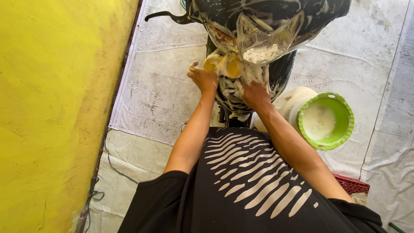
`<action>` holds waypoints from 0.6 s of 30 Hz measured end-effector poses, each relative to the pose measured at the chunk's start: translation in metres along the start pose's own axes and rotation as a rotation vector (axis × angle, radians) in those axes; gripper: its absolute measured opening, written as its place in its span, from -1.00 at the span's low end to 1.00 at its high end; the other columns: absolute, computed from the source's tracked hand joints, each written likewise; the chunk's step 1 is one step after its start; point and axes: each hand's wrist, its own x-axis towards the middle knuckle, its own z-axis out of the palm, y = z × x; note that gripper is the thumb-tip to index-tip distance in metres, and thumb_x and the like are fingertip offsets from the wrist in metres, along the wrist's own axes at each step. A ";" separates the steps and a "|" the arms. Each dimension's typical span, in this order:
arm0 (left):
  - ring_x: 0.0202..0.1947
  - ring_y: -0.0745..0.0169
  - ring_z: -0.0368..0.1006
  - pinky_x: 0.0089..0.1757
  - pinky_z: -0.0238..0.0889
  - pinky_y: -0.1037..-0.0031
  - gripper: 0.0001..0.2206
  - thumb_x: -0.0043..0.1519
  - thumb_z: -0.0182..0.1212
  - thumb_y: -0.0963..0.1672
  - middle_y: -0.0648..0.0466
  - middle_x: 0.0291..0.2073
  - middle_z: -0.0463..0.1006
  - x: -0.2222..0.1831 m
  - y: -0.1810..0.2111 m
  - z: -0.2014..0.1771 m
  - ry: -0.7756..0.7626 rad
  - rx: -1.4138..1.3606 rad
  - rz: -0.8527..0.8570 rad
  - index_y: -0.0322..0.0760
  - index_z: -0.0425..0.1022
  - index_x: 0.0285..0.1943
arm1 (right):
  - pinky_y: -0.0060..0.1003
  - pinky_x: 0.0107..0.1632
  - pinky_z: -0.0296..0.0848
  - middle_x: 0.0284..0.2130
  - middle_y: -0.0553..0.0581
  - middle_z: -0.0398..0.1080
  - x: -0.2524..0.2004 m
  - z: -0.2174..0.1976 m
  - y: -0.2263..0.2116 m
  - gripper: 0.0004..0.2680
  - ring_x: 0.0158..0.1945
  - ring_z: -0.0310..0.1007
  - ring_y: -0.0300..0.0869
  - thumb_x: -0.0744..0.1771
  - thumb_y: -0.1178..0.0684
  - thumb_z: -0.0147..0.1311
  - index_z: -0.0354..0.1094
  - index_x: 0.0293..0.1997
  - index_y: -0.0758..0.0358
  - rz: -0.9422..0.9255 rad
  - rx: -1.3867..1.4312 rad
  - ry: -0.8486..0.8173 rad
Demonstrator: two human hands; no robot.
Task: The person washes the front section of a motorcycle, focusing on the headlight and handlebars. They use a sponge to apply soapy water from a green bucket, scrubbing the surfaces thoroughly. The person repeatedly dips the sponge into the bucket to reload soap and continues scrubbing different parts of the front fairing.
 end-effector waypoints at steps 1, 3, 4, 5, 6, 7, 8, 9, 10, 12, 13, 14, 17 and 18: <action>0.30 -0.47 0.22 0.35 0.04 0.13 -0.36 -0.07 0.49 -0.31 -0.33 0.18 0.15 0.005 -0.001 0.003 0.031 0.103 0.052 -0.31 0.21 0.16 | 0.43 0.43 -0.34 -0.13 0.51 0.46 0.004 0.010 0.009 -0.53 0.19 0.40 0.31 0.48 -0.28 -0.46 -0.03 0.52 0.18 -0.029 0.022 0.009; 0.29 -0.43 0.21 0.35 0.02 0.12 -0.40 0.00 0.52 -0.25 -0.26 0.17 0.15 0.001 0.021 0.007 0.059 0.205 0.111 -0.28 0.21 0.16 | 0.47 0.43 -0.39 0.04 0.54 0.42 0.024 0.049 0.042 -0.53 0.28 0.32 0.36 0.47 -0.26 -0.44 -0.19 0.59 0.09 -0.057 0.047 0.024; 0.23 -0.52 0.27 0.29 0.09 0.04 -0.55 0.07 0.36 -0.32 -0.32 0.09 0.24 -0.008 0.045 0.008 -0.044 0.147 0.203 -0.43 0.30 0.14 | 0.39 0.46 -0.41 0.26 0.39 0.23 0.042 0.078 0.065 -0.52 0.41 0.08 0.30 0.45 -0.27 -0.40 -0.12 0.57 0.07 -0.149 -0.086 0.156; 0.17 -0.61 0.32 0.23 0.17 -0.03 -0.66 0.15 0.21 -0.38 -0.39 0.01 0.32 -0.019 0.066 0.008 -0.151 0.090 0.293 -0.57 0.40 0.12 | 0.31 0.50 -0.43 0.48 0.24 0.04 0.057 0.109 0.088 -0.52 0.54 -0.16 0.24 0.44 -0.29 -0.36 -0.06 0.55 0.05 -0.238 -0.218 0.286; 0.17 -0.61 0.32 0.23 0.17 -0.03 -0.66 0.15 0.21 -0.38 -0.39 0.01 0.32 -0.015 0.070 0.014 -0.157 0.093 0.297 -0.57 0.40 0.12 | 0.31 0.50 -0.43 0.48 0.24 0.04 0.061 0.110 0.087 -0.52 0.54 -0.16 0.24 0.44 -0.29 -0.36 -0.06 0.55 0.05 -0.233 -0.214 0.289; 0.16 -0.55 0.35 0.22 0.20 0.01 -0.59 0.14 0.22 -0.33 -0.32 0.01 0.35 -0.014 0.072 0.019 -0.178 0.083 0.439 -0.48 0.40 0.21 | 0.35 0.49 -0.44 0.49 0.18 0.00 0.062 0.112 0.087 -0.53 0.54 -0.21 0.22 0.44 -0.29 -0.38 -0.12 0.57 -0.02 -0.201 -0.153 0.259; 0.14 -0.50 0.37 0.22 0.22 0.04 -0.52 0.12 0.24 -0.28 -0.26 0.01 0.38 -0.013 0.073 0.025 -0.201 0.073 0.579 -0.40 0.41 0.29 | 0.40 0.47 -0.45 0.50 0.12 -0.03 0.063 0.114 0.087 -0.53 0.55 -0.26 0.20 0.45 -0.29 -0.40 -0.18 0.58 -0.08 -0.168 -0.092 0.228; 0.14 -0.50 0.37 0.22 0.22 0.04 -0.52 0.12 0.24 -0.28 -0.26 0.01 0.38 -0.008 0.072 0.027 -0.206 0.074 0.576 -0.40 0.41 0.29 | 0.40 0.47 -0.45 0.50 0.12 -0.03 0.061 0.113 0.088 -0.53 0.55 -0.26 0.20 0.45 -0.29 -0.40 -0.18 0.58 -0.08 -0.164 -0.091 0.225; 0.14 -0.46 0.36 0.21 0.21 0.06 -0.52 0.11 0.27 -0.26 -0.24 0.03 0.39 -0.003 0.071 0.029 -0.224 0.110 0.609 -0.38 0.42 0.28 | 0.35 0.48 -0.48 0.51 0.13 -0.05 0.059 0.111 0.088 -0.53 0.55 -0.26 0.20 0.45 -0.28 -0.40 -0.22 0.59 -0.08 -0.199 -0.126 0.251; 0.13 -0.43 0.35 0.20 0.20 0.08 -0.51 0.09 0.29 -0.25 -0.22 0.06 0.40 0.010 0.068 0.032 -0.239 0.147 0.638 -0.37 0.42 0.27 | 0.30 0.49 -0.50 0.51 0.15 -0.07 0.060 0.107 0.087 -0.52 0.55 -0.26 0.20 0.45 -0.27 -0.39 -0.26 0.60 -0.09 -0.237 -0.162 0.274; 0.13 -0.37 0.32 0.19 0.19 0.11 -0.49 0.06 0.33 -0.22 -0.19 0.10 0.41 0.018 0.066 0.032 -0.258 0.201 0.687 -0.34 0.43 0.25 | 0.34 0.47 -0.55 0.47 0.18 0.03 0.060 0.105 0.085 -0.52 0.57 -0.37 0.20 0.45 -0.26 -0.40 -0.31 0.62 -0.13 -0.204 -0.132 0.214; 0.13 -0.32 0.30 0.18 0.17 0.13 -0.48 0.03 0.37 -0.20 -0.16 0.13 0.43 0.024 0.064 0.031 -0.276 0.255 0.736 -0.32 0.44 0.24 | 0.37 0.45 -0.59 0.43 0.21 0.13 0.060 0.104 0.084 -0.51 0.58 -0.48 0.20 0.45 -0.26 -0.42 -0.36 0.63 -0.17 -0.172 -0.101 0.154; 0.12 -0.22 0.26 0.16 0.14 0.19 -0.45 -0.03 0.45 -0.15 -0.11 0.21 0.46 0.039 0.054 0.027 -0.323 0.369 0.828 -0.27 0.46 0.20 | 0.30 0.41 -0.73 0.50 0.21 -0.06 0.065 0.111 0.093 -0.52 0.49 -0.13 0.37 0.47 -0.29 -0.44 -0.32 0.61 -0.06 -0.280 -0.169 0.262; 0.12 -0.22 0.26 0.16 0.14 0.19 -0.45 -0.03 0.45 -0.15 -0.11 0.21 0.46 0.043 0.051 0.028 -0.326 0.371 0.827 -0.27 0.46 0.20 | 0.30 0.41 -0.73 0.50 0.21 -0.06 0.065 0.110 0.093 -0.52 0.49 -0.13 0.37 0.47 -0.29 -0.44 -0.32 0.61 -0.06 -0.279 -0.167 0.260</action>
